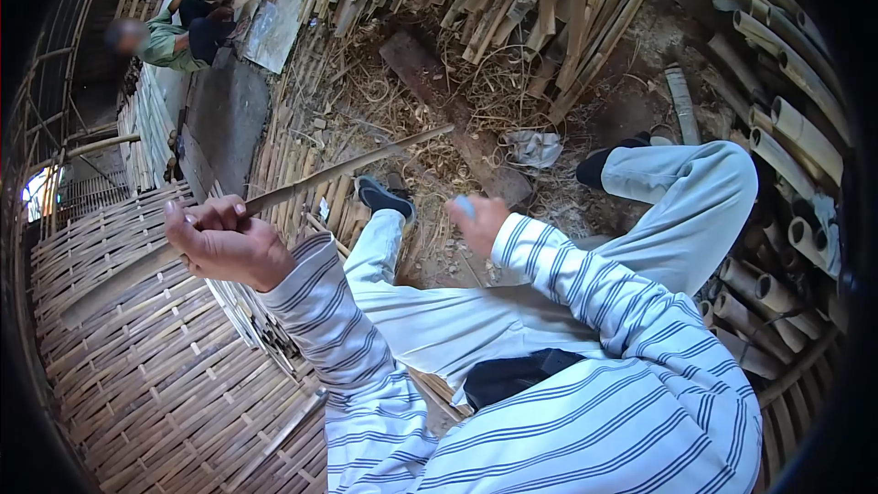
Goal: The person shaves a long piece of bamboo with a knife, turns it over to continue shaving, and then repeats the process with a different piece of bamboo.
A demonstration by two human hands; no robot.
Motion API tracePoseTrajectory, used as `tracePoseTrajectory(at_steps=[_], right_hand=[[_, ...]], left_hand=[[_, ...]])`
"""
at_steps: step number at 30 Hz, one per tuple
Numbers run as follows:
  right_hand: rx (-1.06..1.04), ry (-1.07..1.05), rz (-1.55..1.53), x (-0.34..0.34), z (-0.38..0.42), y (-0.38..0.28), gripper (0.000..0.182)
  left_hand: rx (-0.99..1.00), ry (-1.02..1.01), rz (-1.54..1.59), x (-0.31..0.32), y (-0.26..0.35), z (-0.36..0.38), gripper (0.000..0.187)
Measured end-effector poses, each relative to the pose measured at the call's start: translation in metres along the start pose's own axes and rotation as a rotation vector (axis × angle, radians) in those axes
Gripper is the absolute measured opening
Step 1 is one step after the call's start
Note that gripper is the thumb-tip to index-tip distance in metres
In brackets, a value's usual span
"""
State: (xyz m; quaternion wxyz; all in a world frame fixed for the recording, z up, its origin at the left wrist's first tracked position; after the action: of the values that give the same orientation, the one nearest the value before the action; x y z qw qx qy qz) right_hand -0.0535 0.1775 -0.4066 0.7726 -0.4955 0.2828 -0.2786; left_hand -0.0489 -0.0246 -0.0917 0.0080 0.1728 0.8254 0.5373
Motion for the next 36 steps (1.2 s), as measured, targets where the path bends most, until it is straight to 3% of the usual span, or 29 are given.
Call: tracePoseTrajectory(at_steps=[2,6,9,12,14,18,22,26,28,31,36], right_hand=[[0.122,-0.017,0.137,-0.002,-0.021,0.041,0.057],[0.007,-0.021,-0.139,-0.011,0.013,-0.041,0.056],[-0.135,-0.105,-0.058,-0.006,0.021,-0.071,0.056],[0.030,0.027,-0.118,-0.006,-0.005,-0.017,0.056],[0.292,-0.046,0.047,0.002,-0.027,0.056,0.058],[0.118,-0.067,-0.067,-0.006,-0.010,0.000,0.052],[-0.100,-0.177,-0.110,-0.008,0.017,-0.078,0.048],[0.008,-0.047,-0.098,0.003,0.007,-0.035,0.049],[0.180,-0.039,-0.003,0.004,-0.017,0.026,0.052],[0.196,-0.047,-0.073,-0.002,-0.010,0.018,0.051],[-0.054,-0.044,-0.182,0.002,0.010,-0.040,0.051]], left_hand=[[0.024,-0.054,0.009,0.000,0.001,0.002,0.046],[-0.011,-0.043,0.018,-0.002,-0.006,-0.005,0.044],[0.004,-0.068,0.026,-0.004,-0.010,-0.010,0.041],[0.041,-0.095,0.011,-0.006,-0.008,-0.013,0.040],[0.064,-0.077,-0.016,-0.008,-0.004,-0.010,0.040],[0.058,-0.141,0.025,-0.005,-0.007,-0.011,0.041],[0.033,-0.447,0.246,0.000,-0.009,-0.009,0.033],[0.077,-0.527,0.303,0.001,-0.006,-0.003,0.024],[0.088,-0.485,0.271,-0.002,-0.004,-0.001,0.027],[0.096,-0.414,0.204,0.005,-0.004,-0.002,0.033],[0.076,-0.194,0.067,0.009,-0.006,-0.008,0.041]])
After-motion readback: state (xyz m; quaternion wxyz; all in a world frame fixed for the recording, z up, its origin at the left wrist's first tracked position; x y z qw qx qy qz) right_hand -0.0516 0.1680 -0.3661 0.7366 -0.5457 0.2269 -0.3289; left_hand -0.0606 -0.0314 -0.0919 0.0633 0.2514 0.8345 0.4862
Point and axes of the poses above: each hand's wrist, its own z-axis away from the middle knuckle, its own x-axis out of the palm, y = z × x, the point moved 8 cm from there along -z, towards the middle knuckle, and after that the axes turned 3 degrees about -z, right-handed, at the moved point
